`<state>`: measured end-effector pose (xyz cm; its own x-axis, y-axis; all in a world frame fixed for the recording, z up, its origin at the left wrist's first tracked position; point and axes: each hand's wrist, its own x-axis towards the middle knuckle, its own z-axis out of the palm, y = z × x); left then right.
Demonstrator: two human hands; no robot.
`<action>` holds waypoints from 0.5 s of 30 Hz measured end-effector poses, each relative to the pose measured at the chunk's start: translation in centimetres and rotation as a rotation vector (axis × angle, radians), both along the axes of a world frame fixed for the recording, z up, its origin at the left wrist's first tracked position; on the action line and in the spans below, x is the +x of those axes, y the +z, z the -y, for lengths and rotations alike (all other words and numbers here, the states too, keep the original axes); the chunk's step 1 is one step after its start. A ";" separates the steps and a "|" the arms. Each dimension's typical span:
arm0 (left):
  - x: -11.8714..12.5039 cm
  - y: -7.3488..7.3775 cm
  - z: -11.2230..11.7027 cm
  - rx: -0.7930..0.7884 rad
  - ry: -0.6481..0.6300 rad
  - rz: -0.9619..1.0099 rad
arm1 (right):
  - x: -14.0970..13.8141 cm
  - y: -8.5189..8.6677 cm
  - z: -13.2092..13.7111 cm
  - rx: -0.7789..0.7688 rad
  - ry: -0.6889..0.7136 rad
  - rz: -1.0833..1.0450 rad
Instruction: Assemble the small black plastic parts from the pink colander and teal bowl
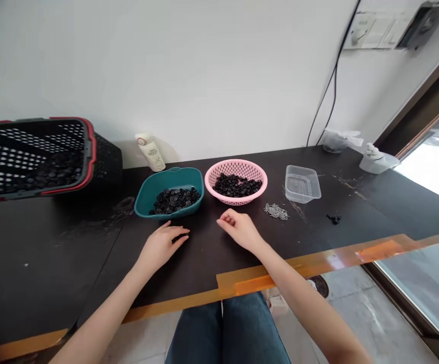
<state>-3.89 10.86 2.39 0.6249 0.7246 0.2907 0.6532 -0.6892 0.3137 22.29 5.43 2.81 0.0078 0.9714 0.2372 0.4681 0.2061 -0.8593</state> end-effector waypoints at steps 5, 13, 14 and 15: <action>-5.5 0.6 0.7 -0.047 0.302 0.000 | 6.9 -0.7 1.2 0.018 -0.271 0.174; -10.2 2.5 -0.8 -0.167 0.436 -0.023 | 14.9 -3.8 2.6 -0.015 -0.380 0.609; -10.4 3.4 -1.0 -0.146 0.462 -0.039 | 15.0 -4.1 2.7 -0.014 -0.355 0.623; -10.6 4.5 -1.3 -0.113 0.508 -0.038 | 15.1 -4.3 2.7 -0.016 -0.332 0.631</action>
